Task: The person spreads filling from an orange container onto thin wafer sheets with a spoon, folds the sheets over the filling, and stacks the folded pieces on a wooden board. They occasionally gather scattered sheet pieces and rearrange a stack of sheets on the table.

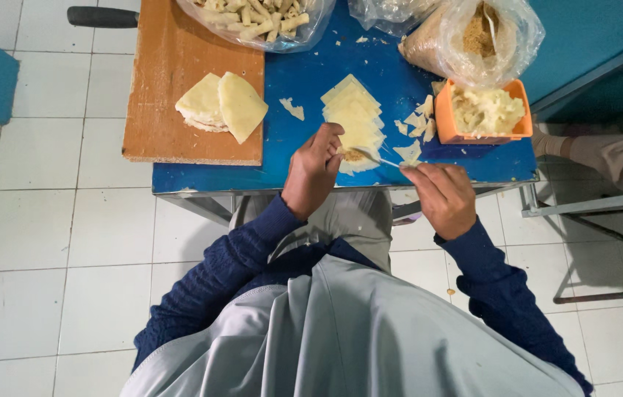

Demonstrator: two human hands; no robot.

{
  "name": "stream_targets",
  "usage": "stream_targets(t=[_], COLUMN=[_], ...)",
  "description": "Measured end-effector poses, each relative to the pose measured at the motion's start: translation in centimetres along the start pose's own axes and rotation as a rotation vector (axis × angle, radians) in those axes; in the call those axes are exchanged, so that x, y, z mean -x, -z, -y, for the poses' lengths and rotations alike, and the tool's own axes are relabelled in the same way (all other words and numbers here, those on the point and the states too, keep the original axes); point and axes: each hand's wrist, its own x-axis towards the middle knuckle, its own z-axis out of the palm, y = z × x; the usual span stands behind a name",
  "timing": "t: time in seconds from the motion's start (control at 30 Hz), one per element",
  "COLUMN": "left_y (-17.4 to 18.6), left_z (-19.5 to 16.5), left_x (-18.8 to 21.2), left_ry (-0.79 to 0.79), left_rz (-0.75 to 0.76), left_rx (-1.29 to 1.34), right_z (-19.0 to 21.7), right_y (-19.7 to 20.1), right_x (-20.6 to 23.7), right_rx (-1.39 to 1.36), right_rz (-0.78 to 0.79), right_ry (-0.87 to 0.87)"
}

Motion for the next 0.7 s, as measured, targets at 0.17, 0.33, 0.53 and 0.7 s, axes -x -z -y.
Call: stream_targets(t=[0.17, 0.33, 0.53, 0.7], left_y=[0.8, 2.0, 1.8, 1.4], left_z=[0.0, -0.3, -0.1, 0.4], left_x=[-0.3, -0.3, -0.8, -0.5], left_ry=[-0.039, -0.126, -0.225, -0.196], left_rz=[0.114, 0.258, 0.232, 0.203], left_rx=[-0.038, -0.078, -0.206, -0.18], right_z=[-2.4, -9.5, -12.2, -1.5], right_y=[2.0, 4.1, 0.4, -1.8], right_x=[0.7, -2.2, -7.3, -3.8], right_rx=[-0.041, -0.063, 0.304, -0.267], right_rz=[-0.102, -0.235, -0.236, 0.018], right_ry=[-0.351, -0.603, -0.3, -0.424])
